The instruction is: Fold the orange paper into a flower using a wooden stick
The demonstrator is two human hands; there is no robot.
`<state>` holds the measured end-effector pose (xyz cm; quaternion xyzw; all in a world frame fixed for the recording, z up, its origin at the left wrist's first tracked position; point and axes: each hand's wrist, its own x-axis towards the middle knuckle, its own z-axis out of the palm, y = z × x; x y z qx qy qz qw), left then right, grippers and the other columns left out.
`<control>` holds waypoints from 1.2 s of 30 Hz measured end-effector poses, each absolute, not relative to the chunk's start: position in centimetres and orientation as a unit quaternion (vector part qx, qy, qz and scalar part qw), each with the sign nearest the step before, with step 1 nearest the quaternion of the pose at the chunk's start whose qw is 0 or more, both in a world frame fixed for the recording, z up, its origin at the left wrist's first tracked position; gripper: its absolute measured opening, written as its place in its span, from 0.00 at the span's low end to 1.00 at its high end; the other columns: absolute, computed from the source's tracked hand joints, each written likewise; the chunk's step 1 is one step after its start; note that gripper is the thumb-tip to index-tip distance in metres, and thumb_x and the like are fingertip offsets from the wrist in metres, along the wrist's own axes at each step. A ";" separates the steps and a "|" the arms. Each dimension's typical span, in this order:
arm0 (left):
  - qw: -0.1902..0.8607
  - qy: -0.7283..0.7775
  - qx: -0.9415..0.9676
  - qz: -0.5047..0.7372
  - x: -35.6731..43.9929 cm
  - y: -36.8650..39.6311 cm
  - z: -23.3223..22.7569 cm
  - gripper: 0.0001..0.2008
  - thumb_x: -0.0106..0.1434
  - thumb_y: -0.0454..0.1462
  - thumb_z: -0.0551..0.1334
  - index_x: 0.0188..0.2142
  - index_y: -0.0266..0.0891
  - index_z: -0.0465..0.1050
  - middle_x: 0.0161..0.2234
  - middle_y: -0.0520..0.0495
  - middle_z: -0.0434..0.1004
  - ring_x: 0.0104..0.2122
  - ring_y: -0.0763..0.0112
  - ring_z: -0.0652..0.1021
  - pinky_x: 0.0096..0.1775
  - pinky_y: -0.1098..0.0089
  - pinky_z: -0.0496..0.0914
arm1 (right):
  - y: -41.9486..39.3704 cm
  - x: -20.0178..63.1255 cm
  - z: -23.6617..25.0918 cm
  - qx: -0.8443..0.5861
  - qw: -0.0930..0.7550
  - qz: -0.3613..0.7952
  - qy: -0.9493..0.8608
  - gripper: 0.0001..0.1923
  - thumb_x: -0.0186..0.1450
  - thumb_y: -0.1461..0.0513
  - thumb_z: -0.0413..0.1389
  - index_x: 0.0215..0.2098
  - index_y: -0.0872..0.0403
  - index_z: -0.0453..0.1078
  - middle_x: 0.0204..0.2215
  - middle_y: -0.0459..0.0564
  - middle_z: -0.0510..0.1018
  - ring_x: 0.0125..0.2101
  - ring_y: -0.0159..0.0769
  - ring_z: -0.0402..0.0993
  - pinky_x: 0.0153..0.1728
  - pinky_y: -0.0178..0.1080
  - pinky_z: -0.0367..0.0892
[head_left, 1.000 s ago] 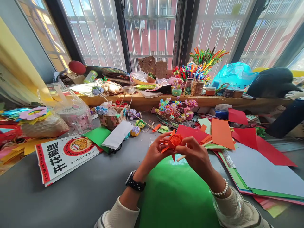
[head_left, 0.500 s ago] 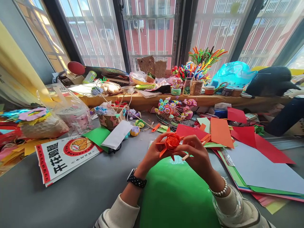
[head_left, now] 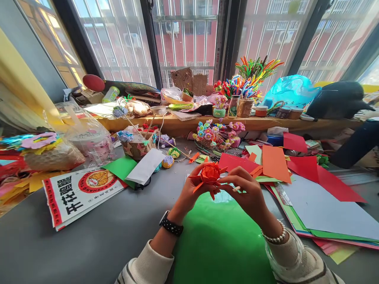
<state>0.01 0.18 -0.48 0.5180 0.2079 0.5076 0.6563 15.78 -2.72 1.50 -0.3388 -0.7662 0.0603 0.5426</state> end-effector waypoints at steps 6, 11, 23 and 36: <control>0.655 0.192 0.531 0.502 0.2 0.3 -0.8 0.26 0.45 0.29 0.67 0.44 0.43 0.65 0.29 0.53 0.76 0.22 0.72 0.76 0.26 0.73 0.71 | -2.7 15.7 1.2 -0.353 0.538 0.100 -0.759 0.04 0.56 0.68 0.56 0.29 0.54 0.70 0.24 0.45 0.68 0.25 0.29 0.66 0.21 0.30 0.62; 0.646 0.197 0.546 0.495 0.2 0.2 -0.9 0.26 0.45 0.29 0.67 0.45 0.44 0.64 0.28 0.53 0.76 0.22 0.72 0.76 0.25 0.74 0.71 | -2.8 15.6 0.9 -0.368 0.531 0.115 -0.754 0.03 0.56 0.68 0.56 0.28 0.54 0.68 0.25 0.45 0.68 0.25 0.29 0.66 0.22 0.31 0.62; 0.652 0.209 0.551 0.477 0.2 -0.3 -0.5 0.27 0.46 0.29 0.66 0.46 0.45 0.61 0.30 0.52 0.74 0.24 0.73 0.76 0.26 0.73 0.72 | -2.8 15.6 0.7 -0.390 0.530 0.122 -0.743 0.02 0.57 0.66 0.55 0.27 0.54 0.67 0.25 0.45 0.67 0.26 0.29 0.65 0.21 0.30 0.61; 0.640 0.268 0.525 0.492 0.4 0.1 -0.6 0.26 0.47 0.33 0.66 0.46 0.40 0.59 0.25 0.53 0.73 0.21 0.74 0.74 0.25 0.73 0.69 | -2.2 16.4 1.3 -0.436 0.474 0.104 -0.758 0.07 0.63 0.60 0.48 0.35 0.54 0.66 0.31 0.49 0.69 0.32 0.34 0.67 0.32 0.36 0.64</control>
